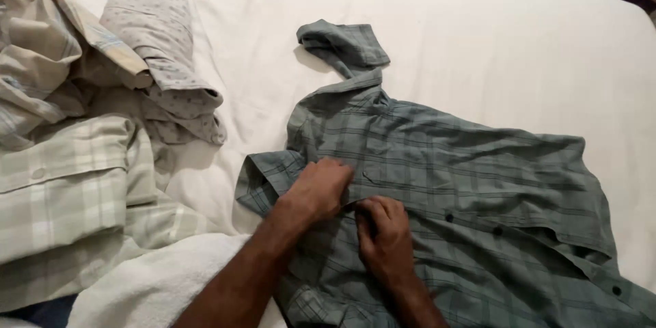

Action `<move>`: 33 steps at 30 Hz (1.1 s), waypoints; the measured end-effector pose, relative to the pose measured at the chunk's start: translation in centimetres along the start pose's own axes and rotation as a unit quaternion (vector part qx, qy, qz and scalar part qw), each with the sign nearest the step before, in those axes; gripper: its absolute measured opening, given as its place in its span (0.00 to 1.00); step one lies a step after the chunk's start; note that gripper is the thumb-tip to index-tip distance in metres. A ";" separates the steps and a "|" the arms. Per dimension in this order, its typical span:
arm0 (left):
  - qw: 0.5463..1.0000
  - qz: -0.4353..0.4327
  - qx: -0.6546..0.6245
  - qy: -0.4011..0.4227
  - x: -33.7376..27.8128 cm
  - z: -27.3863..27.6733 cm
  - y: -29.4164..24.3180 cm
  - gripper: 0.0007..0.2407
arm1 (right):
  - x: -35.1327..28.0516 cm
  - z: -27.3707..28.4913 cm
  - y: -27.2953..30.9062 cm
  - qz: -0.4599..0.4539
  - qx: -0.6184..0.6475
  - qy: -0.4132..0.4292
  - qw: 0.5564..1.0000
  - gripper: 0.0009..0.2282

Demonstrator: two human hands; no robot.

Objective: The person smooths a gray plaid shirt on a white bed, then flips it over to button the front placket. The person buttons the shirt from the top down to the bottom.

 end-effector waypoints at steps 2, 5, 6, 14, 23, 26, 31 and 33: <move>1.000 0.005 0.017 0.018 0.2 0.0 -0.1 0.06 | -0.1 0.1 0.5 0.022 -0.008 -0.009 1.000 0.08; 0.992 0.065 0.064 0.088 0.1 -0.3 0.7 0.03 | -0.3 0.3 0.7 0.036 -0.007 -0.008 0.999 0.07; 0.998 0.042 0.031 0.042 0.2 0.3 0.5 0.04 | -0.4 0.3 0.9 0.049 -0.020 -0.012 0.999 0.07; 0.977 0.040 -0.113 -0.176 -0.5 2.4 0.2 0.03 | 0.9 0.9 0.8 -0.004 0.030 -0.011 0.999 0.06; 0.989 -0.044 0.122 -0.072 0.5 0.0 -1.8 0.16 | 2.0 -0.2 -0.5 -0.080 0.009 0.023 0.996 0.09; 0.993 -0.028 0.099 -0.063 0.9 -0.4 -0.6 0.16 | 1.7 -0.8 -0.3 -0.071 0.017 0.028 0.997 0.10; 0.990 -0.052 0.054 -0.116 0.8 2.1 -1.3 0.14 | 1.8 -0.4 0.2 -0.052 -0.013 -0.002 0.999 0.09; 0.997 0.011 -0.005 -0.079 0.7 3.0 -1.1 0.09 | 2.1 -0.6 0.1 -0.061 -0.022 0.007 0.998 0.08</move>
Point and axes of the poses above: each hand's wrist, its own x-axis towards the middle knuckle, its own z-axis out of the back of the hand, y = z × x, the point moved 7 cm from there along x, towards the middle knuckle, and after that the axes turned 4 degrees about -z, right-handed, at the moved point
